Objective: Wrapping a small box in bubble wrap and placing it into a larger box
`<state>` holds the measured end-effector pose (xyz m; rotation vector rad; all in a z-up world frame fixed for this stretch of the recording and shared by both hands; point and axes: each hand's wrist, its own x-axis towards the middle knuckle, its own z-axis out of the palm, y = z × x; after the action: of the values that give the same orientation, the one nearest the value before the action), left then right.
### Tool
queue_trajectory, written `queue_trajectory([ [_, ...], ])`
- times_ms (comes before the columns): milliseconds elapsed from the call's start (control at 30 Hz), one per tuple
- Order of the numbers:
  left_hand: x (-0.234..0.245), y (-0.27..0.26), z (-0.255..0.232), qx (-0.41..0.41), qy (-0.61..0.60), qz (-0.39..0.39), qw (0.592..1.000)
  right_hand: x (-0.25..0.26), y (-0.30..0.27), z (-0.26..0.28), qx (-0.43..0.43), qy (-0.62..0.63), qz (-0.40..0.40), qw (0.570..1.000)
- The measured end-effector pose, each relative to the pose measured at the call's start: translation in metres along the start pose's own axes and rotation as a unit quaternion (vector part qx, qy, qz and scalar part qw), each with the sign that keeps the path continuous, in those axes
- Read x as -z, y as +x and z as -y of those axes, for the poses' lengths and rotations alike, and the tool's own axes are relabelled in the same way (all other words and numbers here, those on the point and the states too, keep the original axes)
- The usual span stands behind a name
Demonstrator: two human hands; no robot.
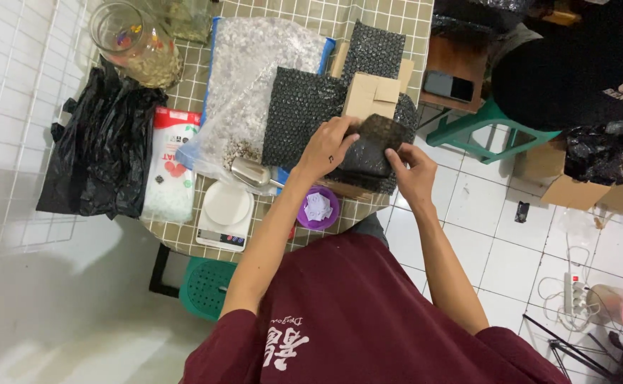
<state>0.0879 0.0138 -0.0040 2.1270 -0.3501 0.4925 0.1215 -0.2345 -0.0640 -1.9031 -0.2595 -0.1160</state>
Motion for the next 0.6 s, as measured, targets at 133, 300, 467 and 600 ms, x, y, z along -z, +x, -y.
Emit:
queue_trajectory([
  [133, -0.018, -0.007, 0.023, -0.006, -0.004, -0.036, 0.999, -0.007, 0.004, 0.023, -0.077, 0.035, -0.008, 0.996],
  [300, -0.017, -0.003, 0.016, 0.022, -0.027, -0.054, 0.998, -0.011, 0.016, 0.052, 0.091, -0.147, -0.096, 0.980],
  [467, -0.009, 0.003, 0.015, 0.108, -0.074, -0.039, 0.991, -0.036, 0.033, 0.077, 0.232, -0.230, -0.041, 0.944],
  [600, -0.021, 0.000, 0.038, 0.221, -0.186, -0.077, 0.954, -0.066, 0.050, 0.068, 0.289, -0.264, 0.077, 0.917],
])
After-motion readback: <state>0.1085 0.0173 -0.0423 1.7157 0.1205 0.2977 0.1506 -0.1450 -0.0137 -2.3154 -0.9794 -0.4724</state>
